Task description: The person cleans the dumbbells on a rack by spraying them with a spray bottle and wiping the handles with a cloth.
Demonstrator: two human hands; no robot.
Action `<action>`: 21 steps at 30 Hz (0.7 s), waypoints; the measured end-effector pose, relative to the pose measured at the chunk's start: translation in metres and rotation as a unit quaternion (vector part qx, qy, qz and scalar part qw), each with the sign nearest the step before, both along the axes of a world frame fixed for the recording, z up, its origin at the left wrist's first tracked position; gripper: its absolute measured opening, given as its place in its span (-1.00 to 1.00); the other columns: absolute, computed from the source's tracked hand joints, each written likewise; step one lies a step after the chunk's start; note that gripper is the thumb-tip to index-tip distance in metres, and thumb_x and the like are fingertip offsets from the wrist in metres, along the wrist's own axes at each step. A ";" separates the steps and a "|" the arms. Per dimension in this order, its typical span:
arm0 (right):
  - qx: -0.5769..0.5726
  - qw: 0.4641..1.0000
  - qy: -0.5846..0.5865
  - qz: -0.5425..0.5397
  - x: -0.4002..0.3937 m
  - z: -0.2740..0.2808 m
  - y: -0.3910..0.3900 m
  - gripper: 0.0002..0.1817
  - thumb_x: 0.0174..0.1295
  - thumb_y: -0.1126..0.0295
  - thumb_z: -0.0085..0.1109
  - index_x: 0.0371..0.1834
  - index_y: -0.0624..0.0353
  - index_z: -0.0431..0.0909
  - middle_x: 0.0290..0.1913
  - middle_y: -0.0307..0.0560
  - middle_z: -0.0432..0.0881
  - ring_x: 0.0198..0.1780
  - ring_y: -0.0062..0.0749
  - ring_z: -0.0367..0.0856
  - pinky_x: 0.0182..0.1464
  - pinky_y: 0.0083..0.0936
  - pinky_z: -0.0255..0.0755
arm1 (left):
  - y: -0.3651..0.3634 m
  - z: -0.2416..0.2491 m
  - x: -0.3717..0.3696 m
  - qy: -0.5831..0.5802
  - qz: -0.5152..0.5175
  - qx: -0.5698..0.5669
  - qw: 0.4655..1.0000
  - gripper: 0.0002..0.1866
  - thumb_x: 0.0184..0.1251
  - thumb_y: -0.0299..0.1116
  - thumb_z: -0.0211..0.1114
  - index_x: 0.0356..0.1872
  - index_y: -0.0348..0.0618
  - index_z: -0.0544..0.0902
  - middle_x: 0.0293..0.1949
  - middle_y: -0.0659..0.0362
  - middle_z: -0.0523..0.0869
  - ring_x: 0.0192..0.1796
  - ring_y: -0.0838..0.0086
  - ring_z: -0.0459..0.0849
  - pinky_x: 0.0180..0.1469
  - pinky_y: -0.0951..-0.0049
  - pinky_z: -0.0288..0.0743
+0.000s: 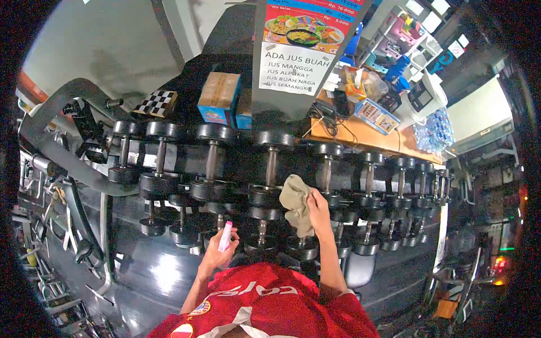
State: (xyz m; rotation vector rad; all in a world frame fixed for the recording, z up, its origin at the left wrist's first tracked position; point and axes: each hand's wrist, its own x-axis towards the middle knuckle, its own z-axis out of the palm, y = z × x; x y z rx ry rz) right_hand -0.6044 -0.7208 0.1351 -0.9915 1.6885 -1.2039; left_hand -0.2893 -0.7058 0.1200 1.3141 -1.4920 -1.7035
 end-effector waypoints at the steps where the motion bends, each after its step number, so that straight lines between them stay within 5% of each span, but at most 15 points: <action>1: -0.002 0.998 -0.064 -0.026 0.002 0.003 0.009 -0.72 0.40 0.46 -0.16 0.07 0.31 0.46 -0.04 -0.22 0.57 -0.06 -0.51 0.51 0.05 -0.58 0.37 | 0.000 -0.001 0.000 -0.008 -0.005 -0.032 0.999 -0.70 0.15 -0.48 0.33 -0.10 -0.32 0.52 -0.27 0.11 0.64 -0.26 0.41 0.60 -0.17 0.42 0.48; 3: 0.004 0.990 -0.128 -0.062 0.011 0.013 0.023 -0.71 0.41 0.45 -0.18 0.09 0.29 0.46 -0.03 -0.21 0.57 -0.04 -0.51 0.52 0.07 -0.57 0.37 | 0.000 -0.004 0.001 -0.014 -0.014 -0.063 0.998 -0.65 0.13 -0.47 0.36 -0.06 -0.33 0.50 -0.20 0.07 0.63 -0.19 0.34 0.62 -0.11 0.38 0.48; 5: 0.001 0.980 -0.181 -0.080 0.013 0.013 0.036 -0.69 0.44 0.43 -0.20 0.13 0.27 0.43 0.01 -0.19 0.57 0.00 -0.52 0.54 0.11 -0.54 0.40 | 0.002 -0.009 0.002 -0.064 -0.038 -0.217 0.973 -0.53 0.10 -0.45 0.39 0.03 -0.32 0.44 -0.10 0.02 0.59 -0.08 0.20 0.61 -0.03 0.31 0.47; 9: -0.007 0.970 -0.217 -0.114 0.021 0.011 0.056 -0.70 0.43 0.45 -0.20 0.12 0.27 0.44 0.02 -0.19 0.57 0.01 -0.50 0.54 0.11 -0.53 0.40 | 0.012 -0.027 0.005 -0.020 -0.036 -0.145 0.989 -0.45 0.08 -0.43 0.42 0.09 -0.30 0.39 -0.11 0.01 0.57 -0.08 0.15 0.59 -0.01 0.29 0.47; 11: -0.018 0.959 -0.242 -0.145 0.024 0.009 0.063 -0.70 0.43 0.46 -0.20 0.13 0.26 0.44 0.04 -0.18 0.57 0.03 -0.48 0.54 0.12 -0.51 0.40 | 0.012 -0.023 0.007 -0.026 -0.095 -0.110 0.989 -0.47 0.09 -0.44 0.40 0.10 -0.31 0.41 -0.16 0.06 0.59 -0.17 0.28 0.62 -0.07 0.34 0.50; 15: -0.029 0.964 -0.231 -0.129 0.020 0.002 0.080 -0.67 0.43 0.41 -0.16 0.19 0.26 0.40 0.10 -0.12 0.56 0.09 -0.41 0.55 0.15 -0.46 0.42 | 0.019 -0.005 0.005 0.030 -0.044 -0.065 0.996 -0.50 0.13 -0.48 0.34 0.13 -0.32 0.44 -0.28 0.18 0.62 -0.32 0.57 0.61 -0.20 0.48 0.53; 21: -0.033 0.958 -0.249 -0.140 0.003 -0.001 0.117 -0.68 0.43 0.43 -0.16 0.18 0.23 0.41 0.08 -0.13 0.56 0.08 -0.41 0.55 0.14 -0.44 0.44 | 0.051 -0.015 -0.002 0.041 -0.041 -0.091 0.994 -0.54 0.18 -0.48 0.33 0.12 -0.28 0.47 -0.25 0.15 0.68 -0.28 0.53 0.67 -0.15 0.47 0.55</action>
